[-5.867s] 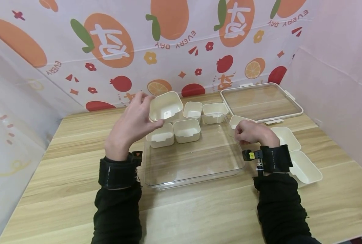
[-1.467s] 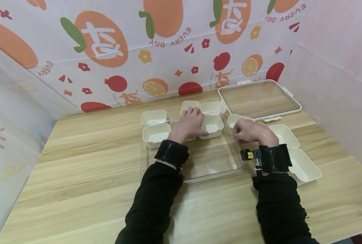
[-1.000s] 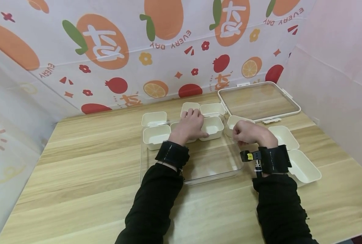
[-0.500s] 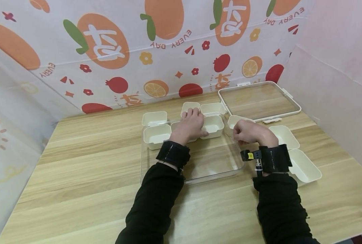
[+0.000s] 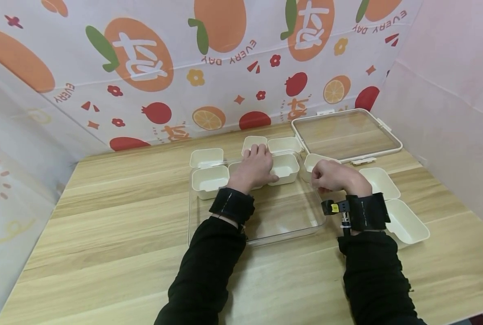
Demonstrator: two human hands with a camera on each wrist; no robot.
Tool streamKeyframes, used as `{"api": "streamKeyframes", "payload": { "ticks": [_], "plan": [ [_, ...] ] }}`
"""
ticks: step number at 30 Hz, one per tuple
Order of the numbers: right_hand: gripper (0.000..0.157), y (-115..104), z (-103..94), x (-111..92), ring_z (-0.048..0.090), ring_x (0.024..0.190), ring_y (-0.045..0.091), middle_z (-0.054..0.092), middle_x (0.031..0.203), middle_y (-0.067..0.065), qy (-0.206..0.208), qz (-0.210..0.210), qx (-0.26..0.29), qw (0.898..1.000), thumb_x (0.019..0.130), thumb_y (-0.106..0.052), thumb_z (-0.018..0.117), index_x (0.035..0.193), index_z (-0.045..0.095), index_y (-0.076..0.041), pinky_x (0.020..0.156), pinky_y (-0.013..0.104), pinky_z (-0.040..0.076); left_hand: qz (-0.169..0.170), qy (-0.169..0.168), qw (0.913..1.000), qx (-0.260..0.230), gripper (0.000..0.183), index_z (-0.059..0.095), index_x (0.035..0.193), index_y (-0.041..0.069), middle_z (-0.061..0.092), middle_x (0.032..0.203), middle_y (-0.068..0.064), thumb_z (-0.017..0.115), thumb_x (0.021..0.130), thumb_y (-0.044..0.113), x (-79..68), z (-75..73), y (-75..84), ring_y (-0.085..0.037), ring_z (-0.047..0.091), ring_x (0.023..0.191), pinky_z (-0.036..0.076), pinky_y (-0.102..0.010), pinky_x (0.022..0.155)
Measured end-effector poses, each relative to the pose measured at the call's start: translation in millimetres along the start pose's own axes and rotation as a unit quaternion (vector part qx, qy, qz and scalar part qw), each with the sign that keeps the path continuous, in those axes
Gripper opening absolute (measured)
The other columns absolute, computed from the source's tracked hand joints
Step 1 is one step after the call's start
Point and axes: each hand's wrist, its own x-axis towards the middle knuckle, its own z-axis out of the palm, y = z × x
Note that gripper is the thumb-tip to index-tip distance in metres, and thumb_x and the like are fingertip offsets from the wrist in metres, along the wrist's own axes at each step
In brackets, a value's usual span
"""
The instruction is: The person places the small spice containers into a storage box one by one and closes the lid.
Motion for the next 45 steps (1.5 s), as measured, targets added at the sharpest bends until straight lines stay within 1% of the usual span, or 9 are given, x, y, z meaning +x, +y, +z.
{"api": "streamKeyframes", "payload": {
  "ticks": [7,11,21,30,34,36,38,41,45],
  "plan": [
    [0.02,1,0.4,0,0.045,0.051,0.013,0.052,0.056,0.002,-0.001,0.005,-0.001,1.0,0.08,0.0,0.049,0.061,0.052,-0.006,0.048,0.026,0.033,0.0,0.003,1.0,-0.009,0.059,0.05,0.107,0.001,0.035,0.11,-0.01,0.062,0.077,0.05,1.4,2.3,-0.5,-0.027,0.029,0.101,0.028,-0.041,0.086],
    [0.02,2,-0.1,1,0.045,0.051,0.014,0.052,0.056,0.002,0.0,0.006,-0.001,1.0,0.08,0.0,0.049,0.061,0.052,-0.006,0.047,0.026,0.033,-0.001,0.005,1.0,-0.005,0.058,0.05,0.107,0.002,0.035,0.109,-0.01,0.062,0.077,0.051,3.0,3.3,-0.7,-0.027,0.029,0.101,0.028,-0.042,0.086],
    [0.022,2,-0.3,2,0.045,0.051,0.014,0.052,0.056,0.002,0.0,0.011,-0.005,1.0,0.081,-0.001,0.05,0.06,0.052,-0.006,0.048,0.026,0.033,-0.007,-0.001,1.0,-0.003,0.064,0.048,0.113,0.001,0.036,0.112,-0.01,0.061,0.077,0.051,3.3,1.1,0.1,-0.027,0.029,0.103,0.028,-0.043,0.088],
    [0.021,1,-2.0,2,0.045,0.05,0.013,0.052,0.056,0.002,0.001,0.0,-0.003,1.0,0.081,0.0,0.049,0.06,0.052,-0.006,0.047,0.026,0.033,-0.013,-0.002,0.9999,0.001,0.065,0.049,0.114,0.001,0.036,0.113,-0.01,0.062,0.077,0.052,3.9,1.0,-0.7,-0.027,0.03,0.104,0.03,-0.043,0.087],
    [0.022,0,-1.6,3,0.044,0.05,0.013,0.051,0.055,0.002,-0.001,0.001,0.002,1.0,0.081,0.0,0.049,0.06,0.051,-0.005,0.047,0.026,0.032,-0.011,-0.005,0.9999,-0.005,0.066,0.048,0.115,0.0,0.036,0.115,-0.011,0.061,0.077,0.053,2.5,-0.2,-0.9,-0.027,0.029,0.105,0.03,-0.044,0.088],
    [0.021,0,-0.8,3,0.044,0.05,0.013,0.051,0.056,0.002,-0.006,0.005,0.006,1.0,0.081,0.001,0.048,0.061,0.051,-0.005,0.047,0.026,0.032,-0.01,-0.011,0.9998,-0.01,0.07,0.045,0.117,0.001,0.036,0.115,-0.011,0.061,0.076,0.055,-1.0,-3.7,-0.1,-0.027,0.03,0.105,0.03,-0.045,0.09],
    [0.02,0,0.4,4,0.044,0.05,0.013,0.05,0.056,0.002,-0.01,0.006,0.01,1.0,0.08,0.001,0.048,0.061,0.051,-0.005,0.047,0.026,0.032,-0.006,-0.009,0.9998,-0.014,0.073,0.042,0.118,0.001,0.035,0.114,-0.012,0.061,0.074,0.057,-6.0,-10.2,1.6,-0.027,0.03,0.105,0.03,-0.046,0.091],
    [0.019,1,1.4,5,0.044,0.05,0.013,0.05,0.055,0.002,-0.011,-0.003,0.014,1.0,0.08,0.001,0.047,0.063,0.053,-0.004,0.047,0.025,0.033,0.006,0.013,0.9997,-0.018,0.077,0.039,0.12,0.002,0.035,0.113,-0.012,0.06,0.073,0.06,-15.0,-24.9,5.9,-0.028,0.031,0.106,0.031,-0.046,0.091],
    [0.018,0,0.5,5,0.044,0.05,0.012,0.049,0.055,0.001,-0.006,-0.016,0.016,1.0,0.082,0.001,0.048,0.065,0.054,-0.003,0.048,0.026,0.035,0.021,0.046,0.9986,-0.013,0.082,0.036,0.127,0.002,0.036,0.118,-0.014,0.06,0.074,0.059,-27.8,-45.1,9.5,-0.03,0.031,0.112,0.031,-0.046,0.094]
  ]
}}
